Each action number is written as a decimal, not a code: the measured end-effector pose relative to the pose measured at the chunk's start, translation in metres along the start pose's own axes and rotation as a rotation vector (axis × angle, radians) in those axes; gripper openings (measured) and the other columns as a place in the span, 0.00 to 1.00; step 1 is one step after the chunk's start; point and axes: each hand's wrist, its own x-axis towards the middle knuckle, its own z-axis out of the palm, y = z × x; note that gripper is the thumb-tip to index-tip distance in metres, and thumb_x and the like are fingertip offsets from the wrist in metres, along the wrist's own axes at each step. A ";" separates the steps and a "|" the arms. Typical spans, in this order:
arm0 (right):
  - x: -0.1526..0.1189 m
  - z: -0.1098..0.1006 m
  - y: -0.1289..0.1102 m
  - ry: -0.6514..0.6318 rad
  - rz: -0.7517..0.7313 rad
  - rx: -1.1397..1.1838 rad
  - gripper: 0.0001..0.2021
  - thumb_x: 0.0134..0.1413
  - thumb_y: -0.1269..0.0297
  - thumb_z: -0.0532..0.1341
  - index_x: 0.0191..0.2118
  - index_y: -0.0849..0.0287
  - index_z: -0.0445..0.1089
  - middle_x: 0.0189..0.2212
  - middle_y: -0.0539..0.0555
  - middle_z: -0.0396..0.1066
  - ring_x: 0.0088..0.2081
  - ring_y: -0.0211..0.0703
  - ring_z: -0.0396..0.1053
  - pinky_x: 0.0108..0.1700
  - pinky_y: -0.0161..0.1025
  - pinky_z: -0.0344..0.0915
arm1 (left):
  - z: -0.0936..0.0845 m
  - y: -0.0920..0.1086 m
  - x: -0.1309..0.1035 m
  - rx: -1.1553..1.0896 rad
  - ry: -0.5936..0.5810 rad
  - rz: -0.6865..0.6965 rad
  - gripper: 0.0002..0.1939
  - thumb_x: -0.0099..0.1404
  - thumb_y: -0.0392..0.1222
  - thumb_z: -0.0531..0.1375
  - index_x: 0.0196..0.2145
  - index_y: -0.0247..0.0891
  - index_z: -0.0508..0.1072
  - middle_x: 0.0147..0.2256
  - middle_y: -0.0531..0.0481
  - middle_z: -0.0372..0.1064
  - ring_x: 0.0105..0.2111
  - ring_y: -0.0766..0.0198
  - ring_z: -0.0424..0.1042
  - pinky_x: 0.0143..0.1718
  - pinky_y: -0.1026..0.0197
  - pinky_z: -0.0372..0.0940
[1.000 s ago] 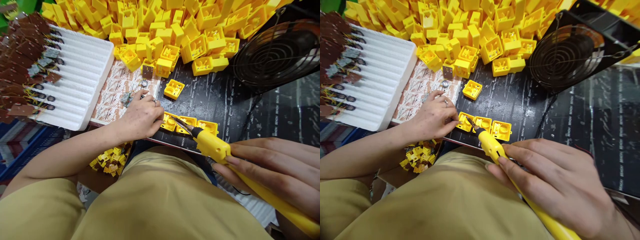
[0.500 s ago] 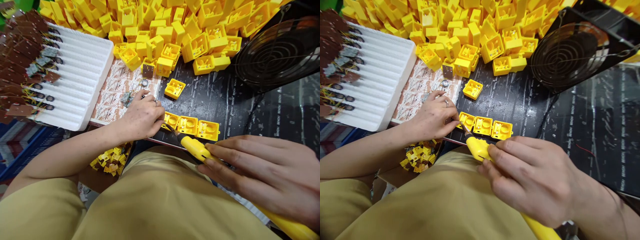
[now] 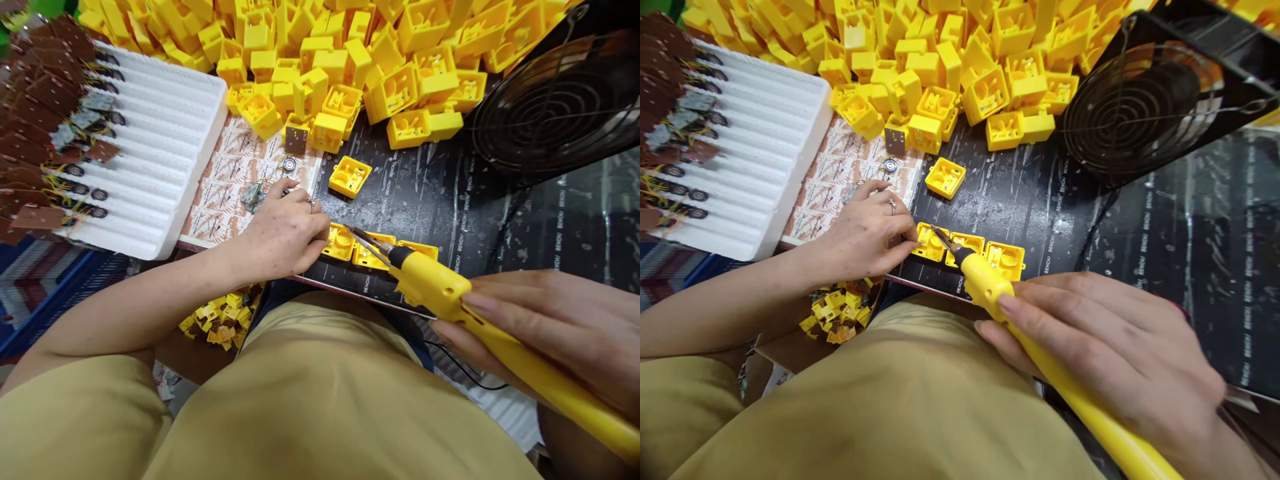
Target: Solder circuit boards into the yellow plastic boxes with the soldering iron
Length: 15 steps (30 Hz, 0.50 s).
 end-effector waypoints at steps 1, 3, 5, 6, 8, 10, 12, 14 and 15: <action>-0.002 0.002 0.001 0.005 0.013 0.006 0.25 0.52 0.71 0.69 0.55 0.48 0.66 0.34 0.47 0.75 0.33 0.38 0.73 0.34 0.37 0.73 | 0.000 -0.001 -0.001 -0.012 0.002 -0.005 0.10 0.62 0.40 0.56 0.26 0.39 0.75 0.28 0.49 0.74 0.37 0.57 0.69 0.53 0.46 0.57; -0.005 0.005 0.003 0.031 0.029 0.017 0.29 0.52 0.70 0.68 0.60 0.49 0.63 0.36 0.49 0.75 0.33 0.39 0.74 0.32 0.35 0.73 | 0.000 -0.005 -0.003 -0.078 0.010 -0.025 0.10 0.63 0.40 0.57 0.28 0.40 0.76 0.29 0.50 0.75 0.37 0.58 0.69 0.53 0.47 0.57; -0.007 0.008 0.005 0.061 0.046 0.031 0.29 0.52 0.68 0.69 0.59 0.51 0.64 0.37 0.50 0.76 0.33 0.40 0.74 0.29 0.33 0.72 | 0.001 -0.009 -0.004 -0.171 0.032 -0.074 0.08 0.64 0.41 0.58 0.31 0.40 0.76 0.30 0.51 0.75 0.36 0.60 0.70 0.52 0.50 0.58; -0.008 0.009 0.005 0.072 0.055 0.055 0.27 0.52 0.68 0.69 0.58 0.52 0.65 0.37 0.51 0.76 0.33 0.40 0.75 0.29 0.33 0.72 | 0.002 -0.010 -0.004 -0.209 0.047 -0.104 0.07 0.64 0.42 0.59 0.32 0.39 0.76 0.29 0.52 0.75 0.35 0.60 0.70 0.51 0.51 0.59; -0.009 0.012 0.002 0.067 0.087 0.110 0.22 0.54 0.69 0.67 0.55 0.54 0.66 0.35 0.51 0.75 0.33 0.40 0.75 0.32 0.33 0.73 | 0.005 -0.012 -0.003 -0.236 0.067 -0.149 0.07 0.63 0.42 0.59 0.33 0.39 0.77 0.28 0.51 0.74 0.35 0.60 0.70 0.50 0.52 0.60; -0.008 0.014 -0.002 0.034 0.060 0.133 0.17 0.58 0.70 0.65 0.52 0.55 0.66 0.33 0.50 0.74 0.34 0.39 0.74 0.35 0.33 0.74 | 0.007 -0.012 -0.001 -0.214 0.064 -0.161 0.07 0.63 0.41 0.59 0.32 0.38 0.77 0.28 0.51 0.74 0.36 0.58 0.70 0.50 0.51 0.60; -0.007 0.016 -0.006 -0.008 0.030 0.098 0.10 0.60 0.70 0.62 0.47 0.57 0.66 0.32 0.51 0.74 0.34 0.37 0.74 0.37 0.34 0.74 | 0.008 -0.010 0.001 -0.179 0.045 -0.154 0.08 0.63 0.41 0.58 0.31 0.38 0.77 0.28 0.49 0.73 0.37 0.56 0.70 0.49 0.50 0.60; -0.006 0.017 -0.008 -0.034 0.037 0.049 0.05 0.61 0.71 0.62 0.42 0.58 0.66 0.32 0.51 0.73 0.34 0.36 0.74 0.39 0.34 0.74 | 0.008 -0.009 0.003 -0.154 0.025 -0.146 0.09 0.63 0.41 0.57 0.31 0.37 0.77 0.28 0.48 0.73 0.37 0.55 0.71 0.49 0.49 0.60; -0.005 0.017 -0.009 -0.047 0.051 0.030 0.04 0.61 0.71 0.62 0.40 0.58 0.67 0.31 0.52 0.73 0.34 0.36 0.73 0.40 0.34 0.74 | 0.008 -0.009 0.004 -0.143 0.017 -0.145 0.09 0.63 0.41 0.57 0.31 0.37 0.77 0.28 0.48 0.73 0.37 0.55 0.71 0.48 0.49 0.60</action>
